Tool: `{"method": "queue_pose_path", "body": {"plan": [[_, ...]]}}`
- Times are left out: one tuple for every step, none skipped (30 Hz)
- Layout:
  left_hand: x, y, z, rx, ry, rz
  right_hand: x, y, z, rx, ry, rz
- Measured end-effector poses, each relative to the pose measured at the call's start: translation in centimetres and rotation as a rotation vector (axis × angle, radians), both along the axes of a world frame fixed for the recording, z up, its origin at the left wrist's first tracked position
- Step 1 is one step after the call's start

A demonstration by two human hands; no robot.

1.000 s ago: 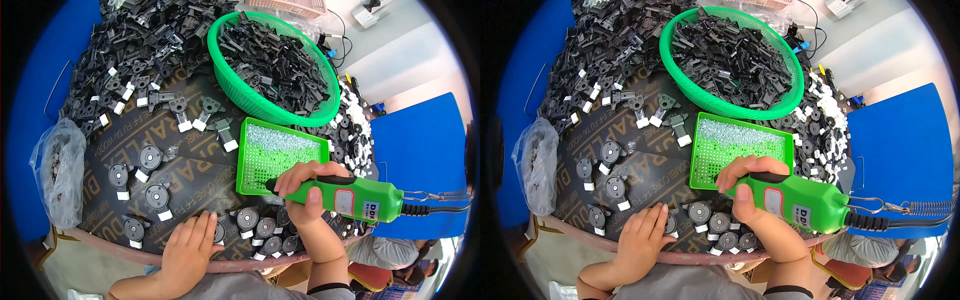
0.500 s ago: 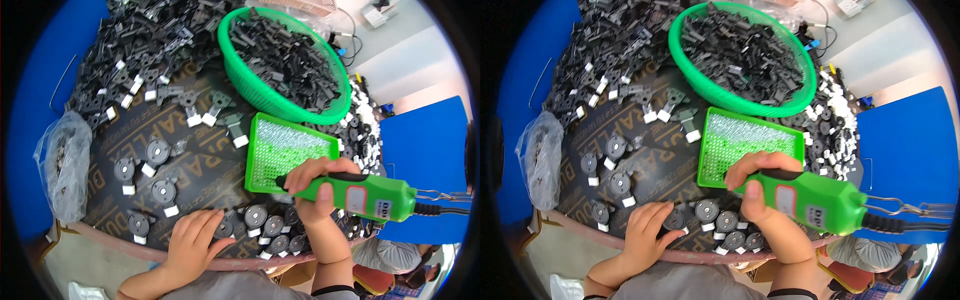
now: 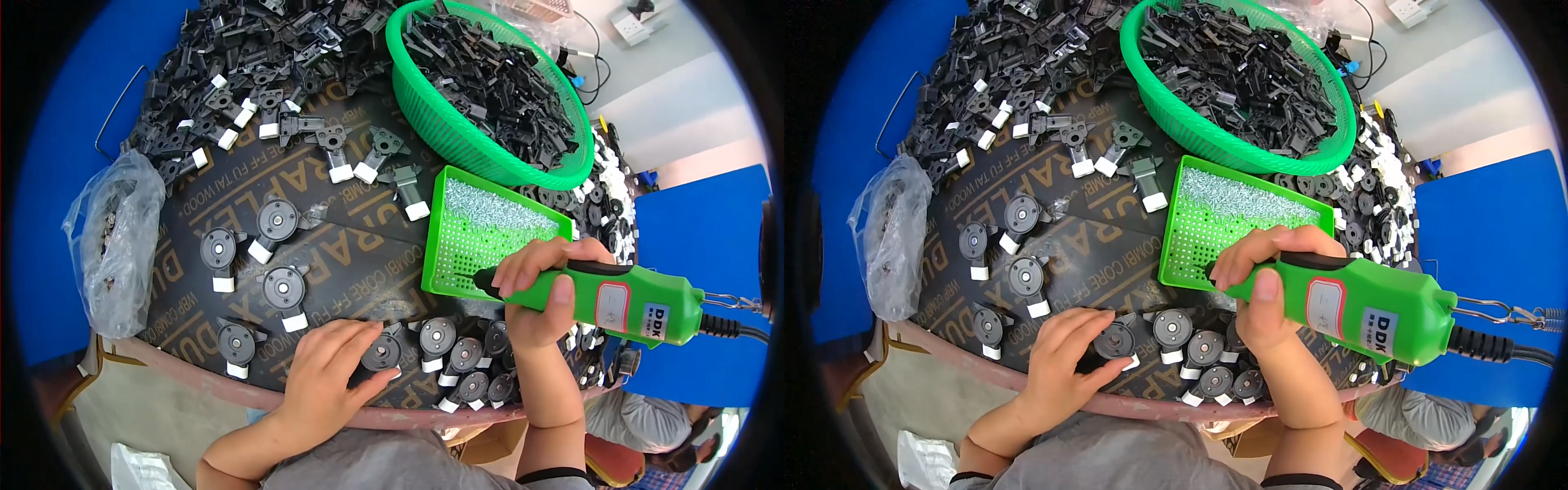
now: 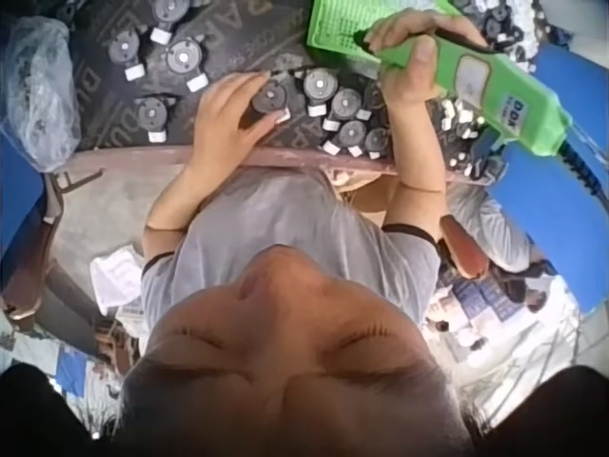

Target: Using an electric screwdriver to attach components to small motors on a factory workbench.

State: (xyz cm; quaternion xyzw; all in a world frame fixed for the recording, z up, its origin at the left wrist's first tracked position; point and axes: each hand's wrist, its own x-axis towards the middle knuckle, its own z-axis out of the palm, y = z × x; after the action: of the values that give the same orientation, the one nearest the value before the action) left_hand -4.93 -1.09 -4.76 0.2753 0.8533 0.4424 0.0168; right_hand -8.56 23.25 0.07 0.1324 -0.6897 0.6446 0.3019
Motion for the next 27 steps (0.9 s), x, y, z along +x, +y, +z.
{"method": "queue_pose_path", "body": {"plan": [[0.1,0.0,0.0,0.002,0.005,0.001,0.1,0.2,-0.1,-0.016,0.01,0.028],[0.1,0.1,0.0,-0.008,0.024,0.01,0.2,0.4,-0.1,-0.032,0.019,0.056],[0.2,0.2,0.0,-0.018,0.044,0.02,0.2,0.4,-0.2,-0.031,0.024,0.056],[0.2,0.3,0.0,-0.019,0.047,0.022,0.1,0.4,-0.2,-0.03,0.025,0.053],[0.2,0.3,0.1,-0.048,0.073,0.03,0.1,0.4,-0.3,-0.031,0.027,0.05],[0.3,0.4,0.1,-0.077,0.098,0.039,0.1,0.4,-0.3,-0.031,0.03,0.052],[0.3,0.5,0.1,-0.078,0.102,0.041,0.0,0.3,-0.3,-0.037,0.03,0.045],[0.5,0.6,0.0,-0.084,0.12,0.061,0.0,0.3,-0.2,-0.042,0.029,0.038],[0.5,0.7,0.0,-0.09,0.138,0.081,0.0,0.4,-0.3,-0.043,0.032,0.039],[0.4,0.8,0.1,-0.09,0.14,0.082,0.0,0.4,-0.3,-0.05,0.033,0.04],[0.3,0.8,0.3,-0.096,0.158,0.093,0.0,0.5,-0.3,-0.057,0.034,0.04],[0.2,0.9,0.4,-0.101,0.176,0.104,0.0,0.3,-0.2,-0.057,0.035,0.04],[0.1,0.9,0.4,-0.099,0.173,0.103,0.0,0.1,-0.2,-0.049,0.018,-0.002],[0.1,0.9,0.5,-0.088,0.159,0.112,0.0,-0.1,-0.2,-0.04,-0.001,-0.045],[0.1,1.0,0.5,-0.078,0.144,0.122,0.0,-0.1,-0.2,-0.037,-0.004,-0.047],[0.2,1.1,0.5,-0.078,0.143,0.121,0.0,-0.1,-0.2,-0.041,0.0,-0.043],[0.3,1.2,0.4,-0.089,0.145,0.124,-0.1,-0.1,-0.2,-0.045,0.004,-0.04],[0.3,1.2,0.4,-0.1,0.147,0.127,-0.1,0.1,-0.3,-0.046,0.003,-0.041],[0.4,1.3,0.3,-0.1,0.146,0.127,-0.1,0.3,-0.3,-0.064,0.019,0.006],[0.4,1.3,0.1,-0.102,0.153,0.122,0.0,0.5,-0.3,-0.083,0.034,0.052],[0.4,1.4,0.0,-0.104,0.16,0.118,0.0,0.5,-0.3,-0.083,0.035,0.053],[0.5,1.4,-0.1,-0.105,0.159,0.119,0.0,0.5,-0.4,-0.086,0.034,0.056],[0.6,1.5,-0.1,-0.112,0.162,0.124,-0.1,0.6,-0.4,-0.089,0.033,0.059],[0.6,1.6,-0.1,-0.119,0.166,0.13,-0.1,0.4,-0.4,-0.089,0.034,0.061],[0.7,1.7,-0.1,-0.12,0.167,0.132,-0.1,0.2,-0.3,-0.067,0.019,0.015],[0.7,1.7,-0.2,-0.123,0.155,0.122,-0.1,0.0,-0.3,-0.045,0.005,-0.031],[0.8,1.8,-0.2,-0.125,0.145,0.113,-0.1,0.0,-0.3,-0.045,0.007,-0.028]]}}
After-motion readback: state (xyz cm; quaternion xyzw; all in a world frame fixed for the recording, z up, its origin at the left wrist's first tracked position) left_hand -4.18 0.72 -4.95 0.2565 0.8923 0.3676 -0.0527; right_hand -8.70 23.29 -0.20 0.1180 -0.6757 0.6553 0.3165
